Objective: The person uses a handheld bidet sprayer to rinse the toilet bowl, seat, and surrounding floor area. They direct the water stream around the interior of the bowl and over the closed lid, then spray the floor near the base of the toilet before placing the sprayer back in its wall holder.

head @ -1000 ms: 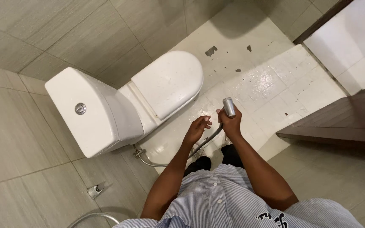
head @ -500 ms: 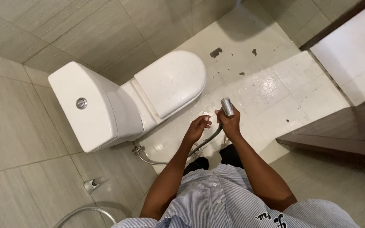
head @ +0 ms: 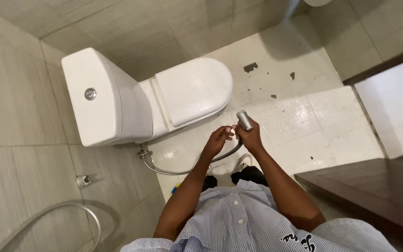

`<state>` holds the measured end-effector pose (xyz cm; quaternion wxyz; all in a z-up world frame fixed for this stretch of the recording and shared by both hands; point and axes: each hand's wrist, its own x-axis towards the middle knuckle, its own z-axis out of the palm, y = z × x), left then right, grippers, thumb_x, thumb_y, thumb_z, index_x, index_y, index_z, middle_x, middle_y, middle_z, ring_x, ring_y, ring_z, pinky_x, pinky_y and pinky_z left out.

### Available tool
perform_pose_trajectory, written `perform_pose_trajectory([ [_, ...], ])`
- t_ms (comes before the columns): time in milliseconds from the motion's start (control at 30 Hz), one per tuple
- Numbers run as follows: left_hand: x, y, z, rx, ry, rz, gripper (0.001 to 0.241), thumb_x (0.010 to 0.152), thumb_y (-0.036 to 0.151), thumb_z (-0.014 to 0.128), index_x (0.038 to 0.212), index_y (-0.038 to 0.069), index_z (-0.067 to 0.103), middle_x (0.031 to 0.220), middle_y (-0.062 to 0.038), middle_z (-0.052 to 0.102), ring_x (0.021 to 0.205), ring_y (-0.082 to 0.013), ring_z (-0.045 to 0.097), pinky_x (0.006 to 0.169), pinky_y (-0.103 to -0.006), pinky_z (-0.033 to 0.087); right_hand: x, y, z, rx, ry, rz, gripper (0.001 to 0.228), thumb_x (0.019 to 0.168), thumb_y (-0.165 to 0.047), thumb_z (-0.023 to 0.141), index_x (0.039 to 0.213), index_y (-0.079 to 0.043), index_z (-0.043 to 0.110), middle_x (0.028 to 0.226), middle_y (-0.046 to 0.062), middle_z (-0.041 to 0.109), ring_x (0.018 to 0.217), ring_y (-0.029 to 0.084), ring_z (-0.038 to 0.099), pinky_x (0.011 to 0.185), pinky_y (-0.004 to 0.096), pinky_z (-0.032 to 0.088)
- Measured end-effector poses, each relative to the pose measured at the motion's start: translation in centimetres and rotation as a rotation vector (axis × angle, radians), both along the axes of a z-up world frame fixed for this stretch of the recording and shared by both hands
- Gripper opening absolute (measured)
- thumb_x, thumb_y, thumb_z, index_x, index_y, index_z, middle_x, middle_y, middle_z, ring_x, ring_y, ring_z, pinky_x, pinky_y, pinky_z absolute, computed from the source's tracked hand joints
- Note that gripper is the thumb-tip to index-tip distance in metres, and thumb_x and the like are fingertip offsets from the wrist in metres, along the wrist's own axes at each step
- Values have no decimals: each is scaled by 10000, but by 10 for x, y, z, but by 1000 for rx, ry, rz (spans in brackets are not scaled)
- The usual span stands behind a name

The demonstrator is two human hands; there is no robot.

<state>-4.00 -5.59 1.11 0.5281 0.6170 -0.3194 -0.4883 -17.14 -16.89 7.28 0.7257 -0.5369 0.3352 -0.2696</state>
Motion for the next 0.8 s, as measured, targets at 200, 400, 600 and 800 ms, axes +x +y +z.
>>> perform_pose_trajectory([
  [200, -18, 2, -6, 58, -18, 100, 430, 1065, 340, 467, 1324, 25, 601, 1060, -115, 736, 937, -188, 721, 823, -352, 550, 8, -12, 41, -41, 26, 292, 224, 861, -57, 752, 1048, -68, 630, 673, 0, 576, 550, 82, 524, 492, 255, 429],
  [400, -14, 8, -7, -127, 13, 204, 451, 1113, 354, 470, 1326, -12, 624, 1045, -118, 719, 955, -185, 698, 879, -356, 585, 21, -14, 24, -25, -54, 303, 149, 900, -67, 742, 884, -29, 598, 694, 19, 638, 563, 103, 584, 487, 269, 467],
  [600, -14, 12, 8, -5, -9, 242, 431, 1101, 335, 464, 1330, 3, 614, 1045, -105, 729, 931, -190, 705, 890, -348, 585, 28, -19, 12, -114, 43, 400, 212, 886, -102, 792, 871, -30, 592, 645, 23, 597, 546, 116, 592, 493, 273, 499],
  [800, 2, 23, -1, -151, -29, 168, 327, 1109, 212, 457, 1277, -26, 608, 1062, -122, 721, 983, -206, 709, 907, -373, 583, 35, -5, 24, -101, 10, 430, 218, 882, -130, 805, 906, -54, 602, 678, 2, 588, 583, 90, 560, 514, 264, 480],
])
